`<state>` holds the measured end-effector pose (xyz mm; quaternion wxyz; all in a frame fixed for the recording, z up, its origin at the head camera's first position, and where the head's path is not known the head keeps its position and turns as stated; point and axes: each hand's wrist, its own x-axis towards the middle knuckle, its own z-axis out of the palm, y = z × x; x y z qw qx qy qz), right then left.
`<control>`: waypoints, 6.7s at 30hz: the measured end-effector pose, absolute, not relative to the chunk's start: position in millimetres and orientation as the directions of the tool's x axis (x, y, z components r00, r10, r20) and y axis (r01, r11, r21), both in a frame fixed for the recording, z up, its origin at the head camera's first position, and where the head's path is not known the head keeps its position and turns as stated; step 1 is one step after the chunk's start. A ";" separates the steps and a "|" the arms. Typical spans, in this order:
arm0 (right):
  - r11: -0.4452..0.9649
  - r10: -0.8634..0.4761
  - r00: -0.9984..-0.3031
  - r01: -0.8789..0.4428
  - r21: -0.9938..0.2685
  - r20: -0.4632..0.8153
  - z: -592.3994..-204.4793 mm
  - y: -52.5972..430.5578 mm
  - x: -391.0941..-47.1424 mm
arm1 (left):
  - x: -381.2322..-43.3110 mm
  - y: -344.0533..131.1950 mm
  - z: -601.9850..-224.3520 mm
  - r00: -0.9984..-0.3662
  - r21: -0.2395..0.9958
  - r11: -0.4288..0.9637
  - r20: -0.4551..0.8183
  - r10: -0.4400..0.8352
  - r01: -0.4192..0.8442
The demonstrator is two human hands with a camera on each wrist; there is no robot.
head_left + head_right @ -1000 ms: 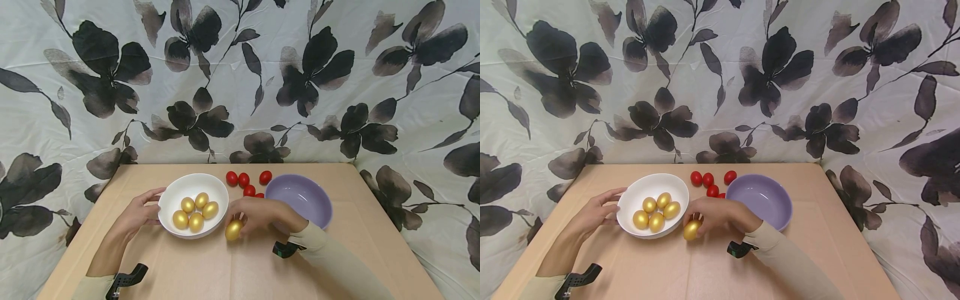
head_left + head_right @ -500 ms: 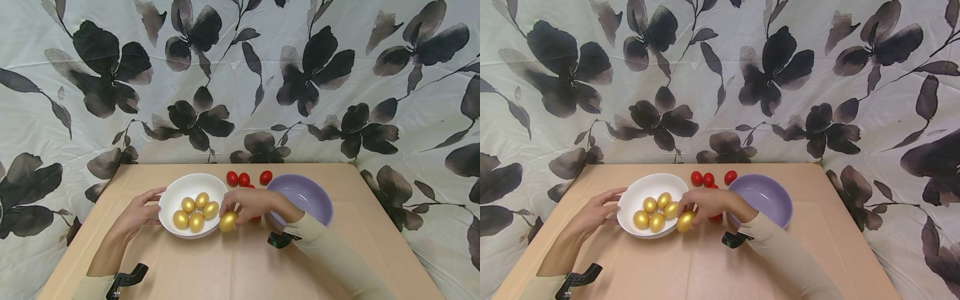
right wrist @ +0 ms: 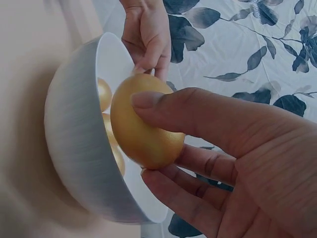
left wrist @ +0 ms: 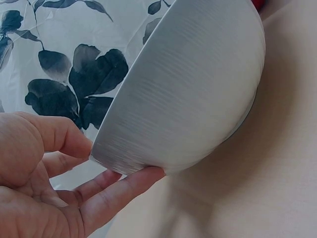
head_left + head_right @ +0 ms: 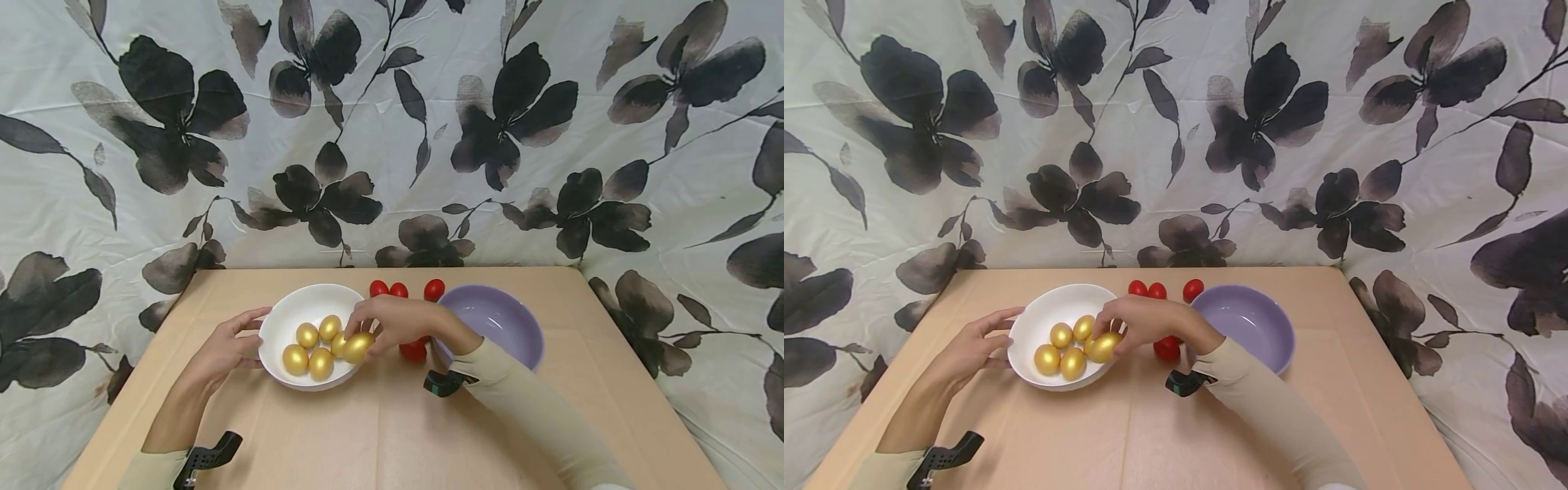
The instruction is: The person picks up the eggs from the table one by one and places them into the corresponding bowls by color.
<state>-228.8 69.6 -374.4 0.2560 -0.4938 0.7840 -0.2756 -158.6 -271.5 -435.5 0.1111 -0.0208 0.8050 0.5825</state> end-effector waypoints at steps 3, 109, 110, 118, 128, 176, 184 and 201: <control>0.363 -0.914 -0.385 -0.646 -0.671 -0.124 -375.8 64.5 -231.2 | -158.5 -271.9 -436.4 -0.975 0.935 0.318 -0.199 0.097 -0.159; 0.678 -0.220 -0.966 -0.254 -0.690 0.139 -405.8 310.2 -234.9 | -223.1 -185.4 -382.7 -0.923 0.934 0.342 -0.035 0.384 0.107; 0.680 -0.223 -0.965 -0.255 -0.688 0.138 -407.9 313.9 -234.3 | -223.9 -183.3 -382.9 -0.920 0.934 0.340 -0.036 0.390 0.108; 0.611 -0.271 -0.962 -0.201 -0.766 0.035 -424.5 334.6 -228.8 | -228.7 -163.3 -381.6 -0.903 0.928 0.354 -0.052 0.427 0.113; 0.571 -0.296 -0.953 -0.128 -0.811 -0.058 -434.3 344.1 -225.9 | -228.1 -136.2 -386.7 -0.875 0.925 0.352 -0.048 0.482 0.143; 0.583 -0.318 -0.940 -0.093 -0.807 -0.122 -430.8 346.3 -226.7 | -171.5 -31.1 -446.8 -0.921 0.883 0.458 -0.091 0.378 0.100; 0.578 -0.325 -0.938 -0.097 -0.810 -0.119 -430.4 346.6 -225.9 | -165.3 -24.6 -459.2 -0.949 0.847 0.526 -0.103 0.299 0.074; 0.573 -0.325 -0.939 -0.099 -0.813 -0.115 -430.7 347.6 -226.1 | -158.2 -25.8 -475.1 -0.956 0.733 0.645 0.025 0.292 0.216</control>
